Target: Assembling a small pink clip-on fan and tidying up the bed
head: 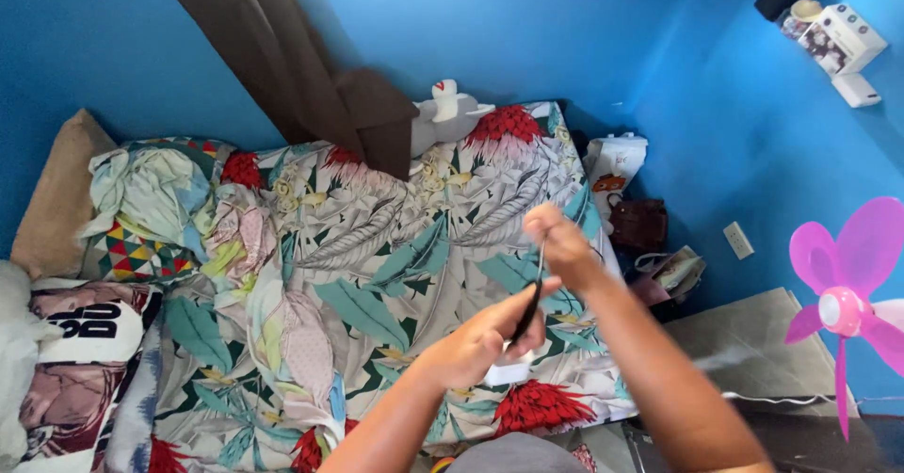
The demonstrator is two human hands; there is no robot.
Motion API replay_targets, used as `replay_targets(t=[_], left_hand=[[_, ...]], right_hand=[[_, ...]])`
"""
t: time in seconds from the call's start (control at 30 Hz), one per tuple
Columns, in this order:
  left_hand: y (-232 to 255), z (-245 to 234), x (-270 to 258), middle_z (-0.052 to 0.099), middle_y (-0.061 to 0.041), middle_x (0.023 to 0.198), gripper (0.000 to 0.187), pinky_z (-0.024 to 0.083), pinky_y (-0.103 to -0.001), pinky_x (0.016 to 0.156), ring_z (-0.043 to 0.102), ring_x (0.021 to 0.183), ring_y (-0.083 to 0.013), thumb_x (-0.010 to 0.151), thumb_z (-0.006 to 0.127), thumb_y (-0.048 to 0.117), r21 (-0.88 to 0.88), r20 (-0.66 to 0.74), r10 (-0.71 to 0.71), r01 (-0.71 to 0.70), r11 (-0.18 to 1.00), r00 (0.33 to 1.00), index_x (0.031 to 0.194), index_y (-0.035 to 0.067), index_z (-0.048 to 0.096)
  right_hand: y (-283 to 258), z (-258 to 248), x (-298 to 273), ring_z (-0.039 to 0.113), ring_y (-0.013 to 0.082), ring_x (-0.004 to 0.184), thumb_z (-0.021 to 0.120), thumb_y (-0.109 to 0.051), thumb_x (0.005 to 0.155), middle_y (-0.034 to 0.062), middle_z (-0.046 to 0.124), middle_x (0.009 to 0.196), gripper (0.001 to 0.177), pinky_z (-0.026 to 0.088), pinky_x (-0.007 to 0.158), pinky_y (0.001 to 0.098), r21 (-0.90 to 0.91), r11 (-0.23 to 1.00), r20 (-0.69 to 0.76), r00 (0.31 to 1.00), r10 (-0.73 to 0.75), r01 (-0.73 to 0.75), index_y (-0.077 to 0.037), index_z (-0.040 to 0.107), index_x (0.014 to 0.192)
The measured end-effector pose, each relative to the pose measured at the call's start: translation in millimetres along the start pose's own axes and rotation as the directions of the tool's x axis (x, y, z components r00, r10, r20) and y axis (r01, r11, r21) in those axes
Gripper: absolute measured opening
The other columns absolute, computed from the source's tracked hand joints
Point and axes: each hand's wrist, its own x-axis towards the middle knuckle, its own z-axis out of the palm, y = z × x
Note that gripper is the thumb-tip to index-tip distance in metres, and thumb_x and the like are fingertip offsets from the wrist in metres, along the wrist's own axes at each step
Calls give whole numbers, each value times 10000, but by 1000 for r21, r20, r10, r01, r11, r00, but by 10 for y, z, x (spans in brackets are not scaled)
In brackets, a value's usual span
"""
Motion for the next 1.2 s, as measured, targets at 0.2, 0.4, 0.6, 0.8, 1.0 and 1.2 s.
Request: replay_targets(t=[0.2,0.4,0.6,0.8,1.0,1.2], left_hand=[[-184,-395,375,459,-41,849,1103,390,-254,650,452,705,-141,955,286,819,285,-233,222,-152,947,947,1632,-29,86],[26,-741,111,526,-17,795,826,400,-449,635,501,672,-223,831,297,829,691,-383,-303,488,533,873,1113,67,446],[385,-235,74,594,-66,861,1232,475,-408,659,564,766,-226,738,60,928,692,-161,-436,416,590,886,1547,53,375],[392,-1,190,373,88,776,796,304,-222,549,265,640,-59,909,208,905,105,-7,-50,50,993,999,1000,144,421],[28,-559,259,387,38,876,1173,403,-254,667,340,713,-78,890,381,849,91,-404,26,12,996,914,1642,19,34],[158,-900,-123,625,-124,829,1124,433,-545,674,632,746,-377,805,221,832,760,-441,-324,540,362,837,1559,0,276]], right_hand=[[-469,675,-836,637,382,890,567,-349,1063,84,642,828,233,496,772,369,75,997,380,925,-26,-3,-145,591,951],[-967,84,-1067,573,104,736,479,-238,1050,-46,637,867,159,532,710,252,-283,959,730,642,233,-26,-182,567,931],[-1068,-858,-380,611,126,751,597,-34,965,5,634,834,112,549,710,257,-153,922,320,901,-294,355,-106,627,884],[-200,52,-54,554,128,814,680,-342,954,20,602,907,243,437,738,230,481,876,292,940,-177,16,-108,637,1003],[-141,1192,-934,481,111,704,496,-357,1050,-18,569,846,255,442,642,299,229,893,568,798,200,-386,-131,612,1062],[-1097,233,-1088,713,124,843,486,-322,1011,-30,757,943,265,580,770,295,-196,980,611,775,158,-45,-177,707,1038]])
